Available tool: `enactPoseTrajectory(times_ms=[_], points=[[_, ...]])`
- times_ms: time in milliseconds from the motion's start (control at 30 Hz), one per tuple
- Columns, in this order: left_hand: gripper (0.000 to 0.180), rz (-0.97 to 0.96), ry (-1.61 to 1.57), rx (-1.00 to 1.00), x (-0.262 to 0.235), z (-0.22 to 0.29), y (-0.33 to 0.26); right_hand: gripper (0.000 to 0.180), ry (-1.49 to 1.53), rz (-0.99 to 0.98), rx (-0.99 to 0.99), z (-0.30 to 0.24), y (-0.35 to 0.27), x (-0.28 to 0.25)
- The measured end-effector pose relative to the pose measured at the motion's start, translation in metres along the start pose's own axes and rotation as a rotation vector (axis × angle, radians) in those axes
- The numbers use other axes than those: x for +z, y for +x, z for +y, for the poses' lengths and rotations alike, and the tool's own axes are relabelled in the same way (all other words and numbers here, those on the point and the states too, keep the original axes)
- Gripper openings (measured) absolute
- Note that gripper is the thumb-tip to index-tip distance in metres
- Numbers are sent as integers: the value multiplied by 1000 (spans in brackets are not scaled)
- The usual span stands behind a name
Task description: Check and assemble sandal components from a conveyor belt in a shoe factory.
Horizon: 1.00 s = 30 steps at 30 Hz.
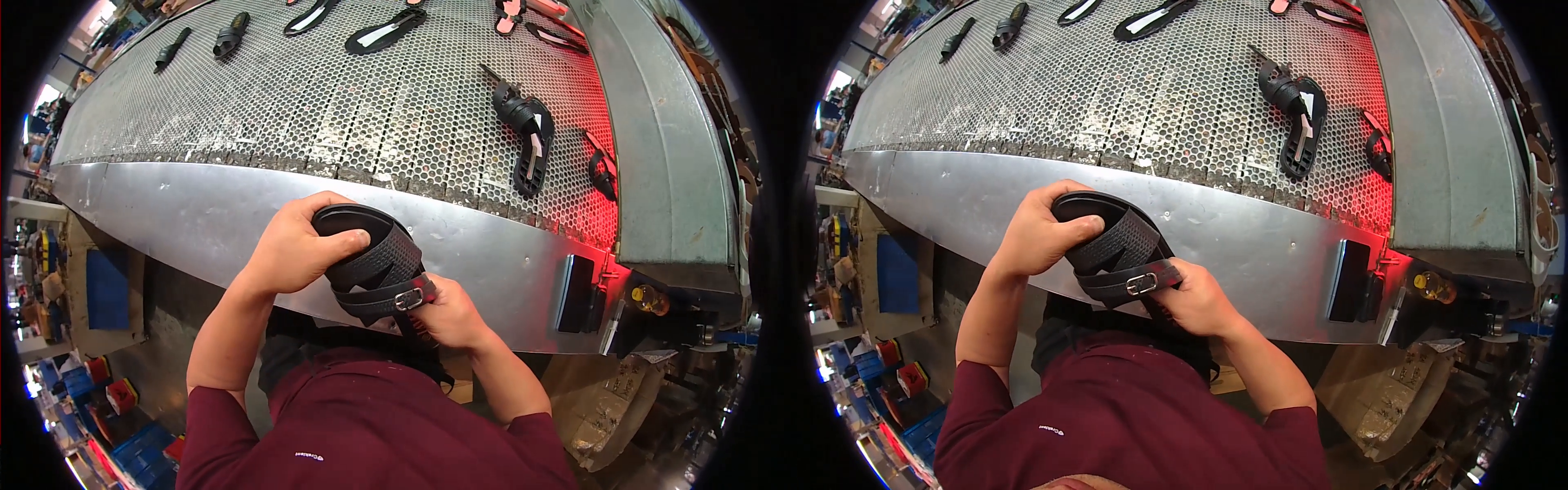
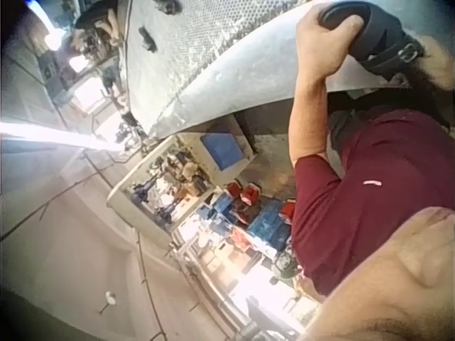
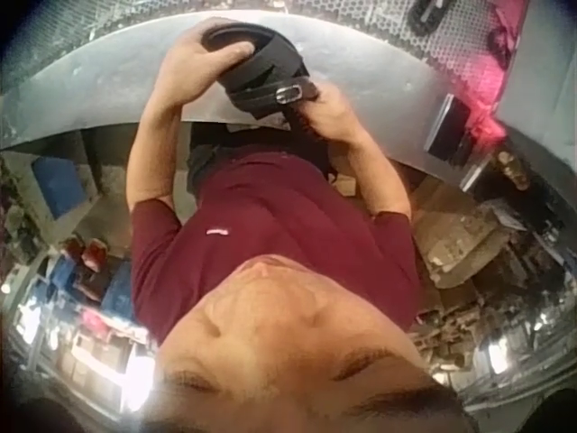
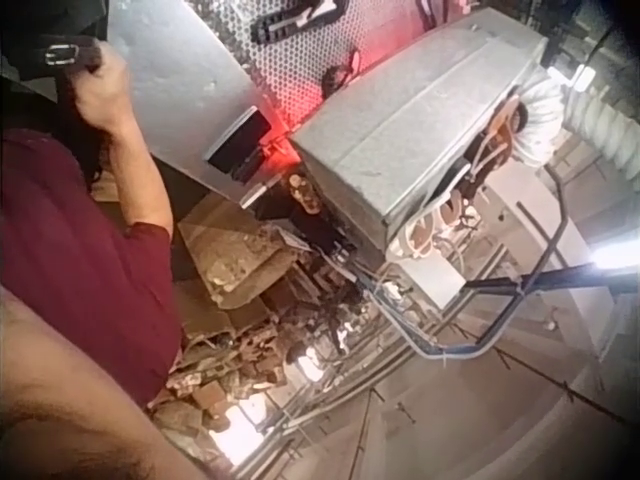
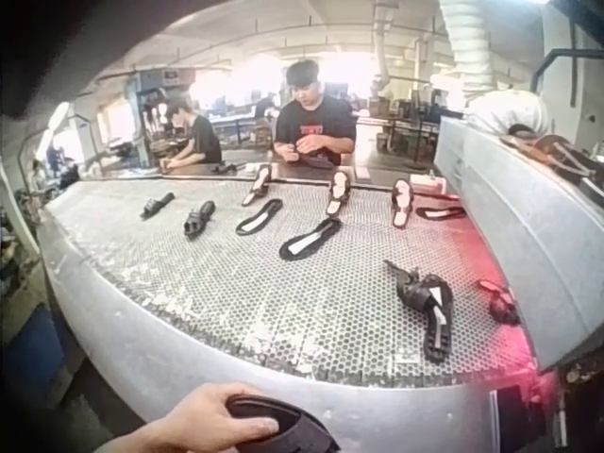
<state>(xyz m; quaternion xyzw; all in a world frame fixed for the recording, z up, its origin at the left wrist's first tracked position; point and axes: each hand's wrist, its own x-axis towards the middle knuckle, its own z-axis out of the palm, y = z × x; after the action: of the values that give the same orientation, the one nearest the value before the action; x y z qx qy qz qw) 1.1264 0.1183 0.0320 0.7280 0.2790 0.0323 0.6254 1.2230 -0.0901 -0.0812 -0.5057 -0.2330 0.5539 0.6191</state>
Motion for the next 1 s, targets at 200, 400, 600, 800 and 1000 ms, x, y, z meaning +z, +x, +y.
enactPoseTrajectory(times_ms=[200,400,600,800,1000], points=[[22,74,-97,-1,3,-15,-9,12,-25,-42,7,-1,-1,-2],[21,14,-78,-64,-8,-9,-13,15,-169,-64,25,-19,-8,-4],[24,-177,487,-71,-7,32,-2,17,-329,-57,-41,-19,-11,-2],[21,-209,613,-24,7,28,-1,18,-369,-68,-2,-26,-17,-9],[25,-199,486,-86,13,30,10,17,-259,-58,-10,-13,-17,-25]])
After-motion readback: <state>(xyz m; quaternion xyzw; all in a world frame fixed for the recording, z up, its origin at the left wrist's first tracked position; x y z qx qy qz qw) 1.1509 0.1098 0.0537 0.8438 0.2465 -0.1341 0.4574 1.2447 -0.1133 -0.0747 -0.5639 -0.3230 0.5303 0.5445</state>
